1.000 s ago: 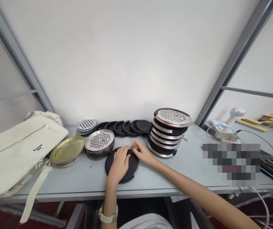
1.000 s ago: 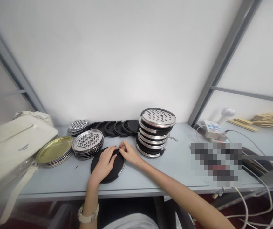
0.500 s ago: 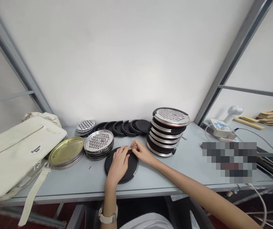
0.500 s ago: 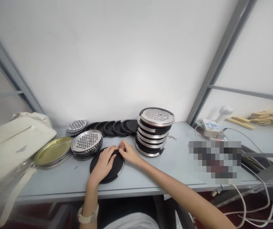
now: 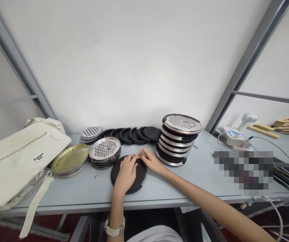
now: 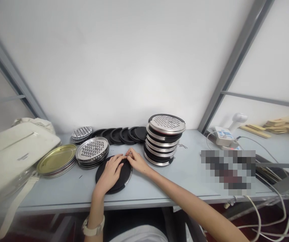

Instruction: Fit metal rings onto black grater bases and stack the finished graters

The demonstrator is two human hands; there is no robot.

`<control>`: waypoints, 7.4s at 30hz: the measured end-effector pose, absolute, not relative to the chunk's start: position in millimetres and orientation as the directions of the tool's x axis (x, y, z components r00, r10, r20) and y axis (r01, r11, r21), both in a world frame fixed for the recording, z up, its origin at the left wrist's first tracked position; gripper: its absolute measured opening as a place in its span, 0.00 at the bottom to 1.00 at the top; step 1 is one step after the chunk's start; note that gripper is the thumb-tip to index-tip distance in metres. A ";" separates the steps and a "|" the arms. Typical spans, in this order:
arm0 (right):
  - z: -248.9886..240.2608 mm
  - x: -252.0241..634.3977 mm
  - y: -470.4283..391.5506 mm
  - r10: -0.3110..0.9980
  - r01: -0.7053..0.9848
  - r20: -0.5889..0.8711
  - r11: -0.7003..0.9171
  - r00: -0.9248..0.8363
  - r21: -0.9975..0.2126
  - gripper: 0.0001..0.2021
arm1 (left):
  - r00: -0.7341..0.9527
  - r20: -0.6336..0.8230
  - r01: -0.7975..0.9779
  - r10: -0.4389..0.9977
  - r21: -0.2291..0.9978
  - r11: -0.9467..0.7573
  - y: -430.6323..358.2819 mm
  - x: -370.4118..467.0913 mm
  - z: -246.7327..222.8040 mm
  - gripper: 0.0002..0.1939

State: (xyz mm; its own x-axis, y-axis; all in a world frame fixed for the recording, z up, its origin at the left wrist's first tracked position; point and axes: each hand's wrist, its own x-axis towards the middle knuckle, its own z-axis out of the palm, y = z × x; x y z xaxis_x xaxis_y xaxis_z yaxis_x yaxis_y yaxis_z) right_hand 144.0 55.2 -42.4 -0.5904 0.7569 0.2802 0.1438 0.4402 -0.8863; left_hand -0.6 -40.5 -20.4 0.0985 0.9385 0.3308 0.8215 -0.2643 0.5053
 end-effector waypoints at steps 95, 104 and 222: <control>-38.0 144.5 52.2 0.729 0.259 0.412 0.615 -0.546 -0.745 0.13 | 0.069 0.380 0.806 0.922 0.524 -0.276 -38.2 -4.0 -24.6 0.07; -36.6 146.3 51.7 0.712 0.238 0.403 0.616 -0.575 -0.751 0.11 | 0.064 0.387 0.808 0.920 0.521 -0.275 -38.4 -3.3 -23.6 0.07; -34.9 157.3 71.7 0.640 0.089 0.148 0.323 -0.754 -0.942 0.07 | 0.027 0.488 0.292 0.873 0.831 -0.474 -152.6 28.4 63.1 0.17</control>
State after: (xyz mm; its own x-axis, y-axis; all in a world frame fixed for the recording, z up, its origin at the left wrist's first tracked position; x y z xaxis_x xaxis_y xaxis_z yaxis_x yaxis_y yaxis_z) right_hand 157.3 71.7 -34.9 -0.7541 0.6398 0.1483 0.0890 0.3232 -0.9421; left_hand 28.4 -152.6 63.1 0.0274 0.8726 0.4876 0.2917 -0.4736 0.8311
